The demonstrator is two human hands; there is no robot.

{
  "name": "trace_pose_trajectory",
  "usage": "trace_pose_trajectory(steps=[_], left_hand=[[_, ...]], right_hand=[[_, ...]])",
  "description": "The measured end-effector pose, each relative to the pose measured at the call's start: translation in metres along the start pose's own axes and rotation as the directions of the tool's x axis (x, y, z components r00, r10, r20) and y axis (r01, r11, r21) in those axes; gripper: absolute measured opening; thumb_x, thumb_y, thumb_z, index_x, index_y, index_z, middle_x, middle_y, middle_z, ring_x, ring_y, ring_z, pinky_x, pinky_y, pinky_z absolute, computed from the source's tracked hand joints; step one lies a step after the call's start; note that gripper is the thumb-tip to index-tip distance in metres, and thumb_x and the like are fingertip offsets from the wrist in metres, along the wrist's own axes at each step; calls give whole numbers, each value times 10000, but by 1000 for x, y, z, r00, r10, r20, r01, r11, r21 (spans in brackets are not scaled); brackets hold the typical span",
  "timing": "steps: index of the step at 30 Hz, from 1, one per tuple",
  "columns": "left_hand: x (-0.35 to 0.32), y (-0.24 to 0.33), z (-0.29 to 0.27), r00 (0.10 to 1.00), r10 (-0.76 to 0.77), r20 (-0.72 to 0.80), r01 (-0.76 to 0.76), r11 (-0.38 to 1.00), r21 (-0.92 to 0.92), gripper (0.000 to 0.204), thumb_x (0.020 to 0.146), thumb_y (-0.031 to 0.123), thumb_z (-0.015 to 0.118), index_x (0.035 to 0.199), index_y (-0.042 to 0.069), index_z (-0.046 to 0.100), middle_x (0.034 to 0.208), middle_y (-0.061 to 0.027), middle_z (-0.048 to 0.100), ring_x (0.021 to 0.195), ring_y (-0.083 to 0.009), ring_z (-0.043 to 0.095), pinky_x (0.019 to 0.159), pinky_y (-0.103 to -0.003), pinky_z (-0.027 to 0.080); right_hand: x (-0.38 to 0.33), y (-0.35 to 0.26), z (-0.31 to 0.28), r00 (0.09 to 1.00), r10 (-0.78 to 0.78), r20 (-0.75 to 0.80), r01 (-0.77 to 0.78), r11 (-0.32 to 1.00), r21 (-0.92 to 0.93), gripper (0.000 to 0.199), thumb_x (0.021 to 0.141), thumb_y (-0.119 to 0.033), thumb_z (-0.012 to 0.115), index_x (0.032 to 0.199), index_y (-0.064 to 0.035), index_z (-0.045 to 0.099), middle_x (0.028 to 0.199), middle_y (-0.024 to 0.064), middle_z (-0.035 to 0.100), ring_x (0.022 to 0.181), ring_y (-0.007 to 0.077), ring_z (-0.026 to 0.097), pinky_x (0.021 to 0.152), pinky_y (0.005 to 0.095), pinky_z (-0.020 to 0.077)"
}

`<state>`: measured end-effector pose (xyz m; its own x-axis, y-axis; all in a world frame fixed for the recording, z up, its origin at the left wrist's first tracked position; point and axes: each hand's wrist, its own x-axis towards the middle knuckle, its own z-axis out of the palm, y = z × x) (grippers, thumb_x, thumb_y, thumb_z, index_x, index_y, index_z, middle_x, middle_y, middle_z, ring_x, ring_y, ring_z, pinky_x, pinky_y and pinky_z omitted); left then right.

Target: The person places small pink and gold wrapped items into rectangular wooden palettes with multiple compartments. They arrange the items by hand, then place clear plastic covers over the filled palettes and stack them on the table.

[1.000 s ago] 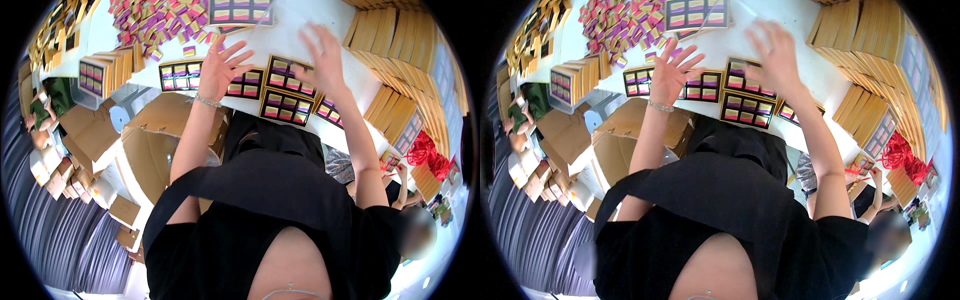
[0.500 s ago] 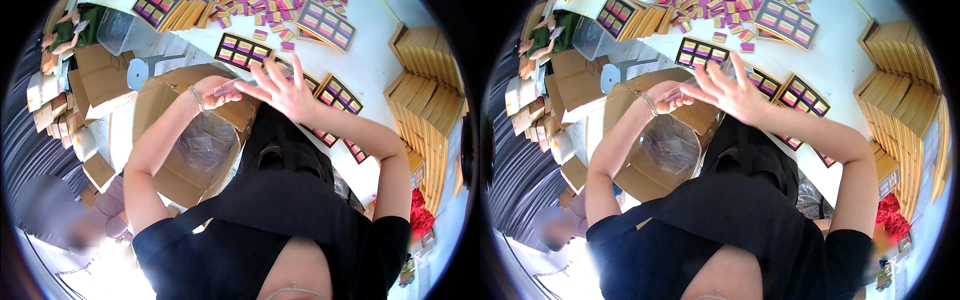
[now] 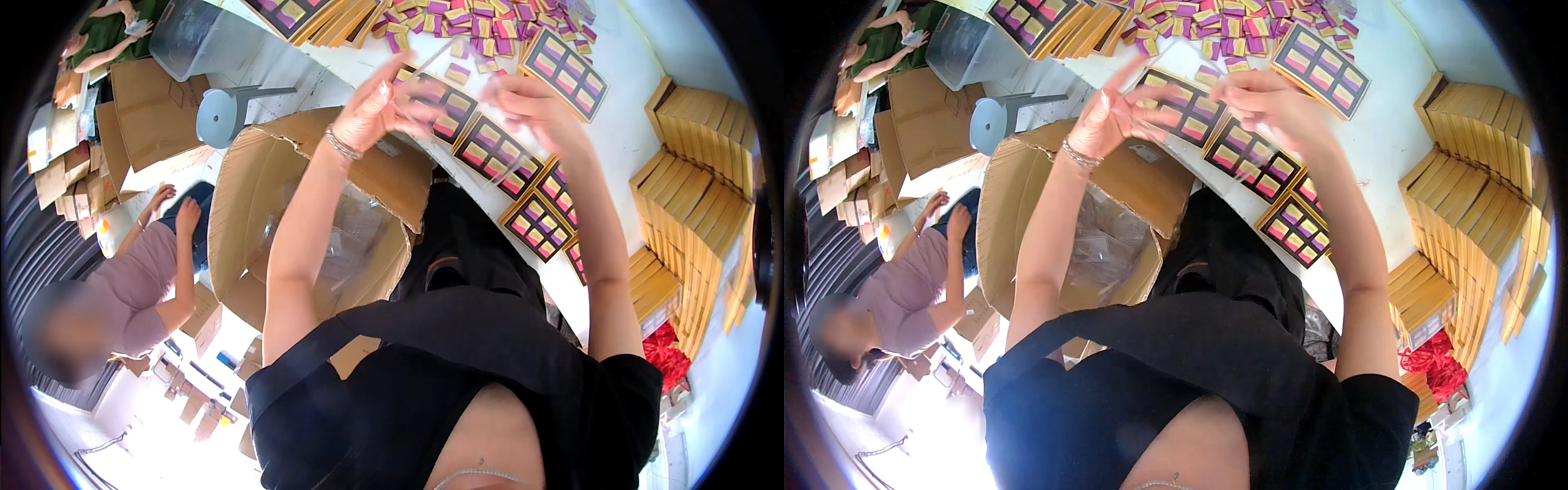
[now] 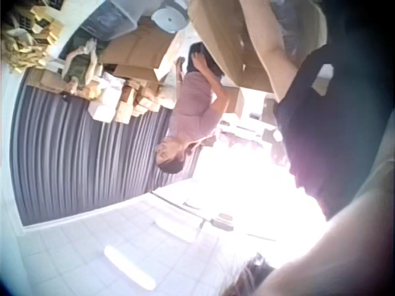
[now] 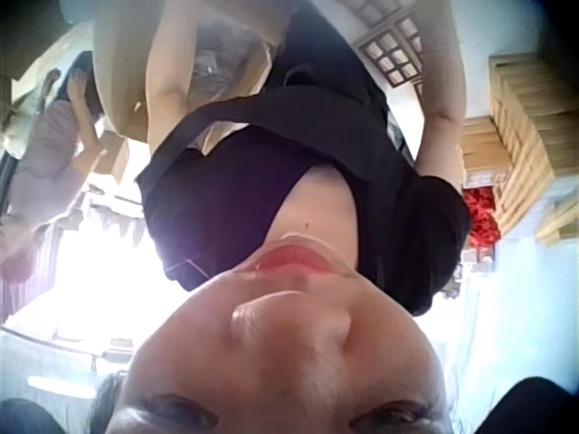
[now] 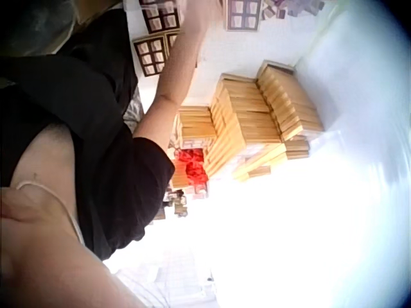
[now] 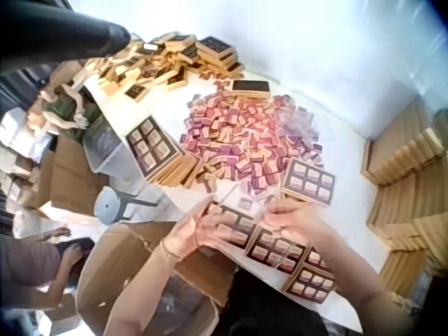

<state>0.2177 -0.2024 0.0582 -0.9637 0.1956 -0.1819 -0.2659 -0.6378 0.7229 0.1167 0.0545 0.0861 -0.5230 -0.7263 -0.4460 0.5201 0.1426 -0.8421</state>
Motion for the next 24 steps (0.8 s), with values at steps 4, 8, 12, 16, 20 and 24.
trace_pose_trajectory(steps=[4,8,12,16,20,24], left_hand=[[-3,1,-30,971,-152,-185,171,981,92,561,976,268,545,1391,-74,385,1102,-272,653,918,-354,698,699,-376,624],[-15,-15,-54,929,-212,-302,240,969,58,417,992,208,510,1313,-58,499,1067,-206,685,916,-298,704,757,-357,603],[-12,-32,-106,752,198,-629,373,659,653,399,983,263,516,1276,-4,567,1088,-112,697,1006,-218,664,807,-326,535],[-4,-56,-120,661,185,-727,404,729,553,407,957,337,549,1198,23,642,1126,-75,685,1061,-150,615,784,-315,515],[3,-79,-121,663,260,-702,438,626,646,370,912,316,624,1130,26,696,986,-69,723,860,-124,660,720,-280,525],[11,-78,-97,643,326,-694,462,558,690,308,832,241,694,1080,61,717,896,-141,728,812,-208,700,782,-316,532]], right_hand=[[21,35,55,795,-604,-48,92,198,-976,828,752,-407,758,1426,-83,403,1166,146,532,994,271,538,845,412,417],[34,62,81,896,-438,-76,-64,42,-997,1081,612,-409,847,1497,-177,272,1395,234,356,1213,391,423,934,548,356],[66,99,79,877,-479,-40,-53,-14,-998,1126,558,-385,885,1492,-194,284,1389,214,353,1253,391,384,950,572,325],[88,114,80,884,-464,-58,-86,-38,-996,1136,547,-429,890,1485,-178,301,1369,207,360,1234,385,385,926,595,331],[97,120,87,909,-406,-88,-121,-56,-991,1120,568,-462,873,1488,-178,299,1379,206,355,1234,385,386,906,601,345],[98,116,81,945,-303,-128,-150,-52,-987,1116,615,-510,837,1506,-175,255,1433,214,320,1285,401,356,918,622,346]])
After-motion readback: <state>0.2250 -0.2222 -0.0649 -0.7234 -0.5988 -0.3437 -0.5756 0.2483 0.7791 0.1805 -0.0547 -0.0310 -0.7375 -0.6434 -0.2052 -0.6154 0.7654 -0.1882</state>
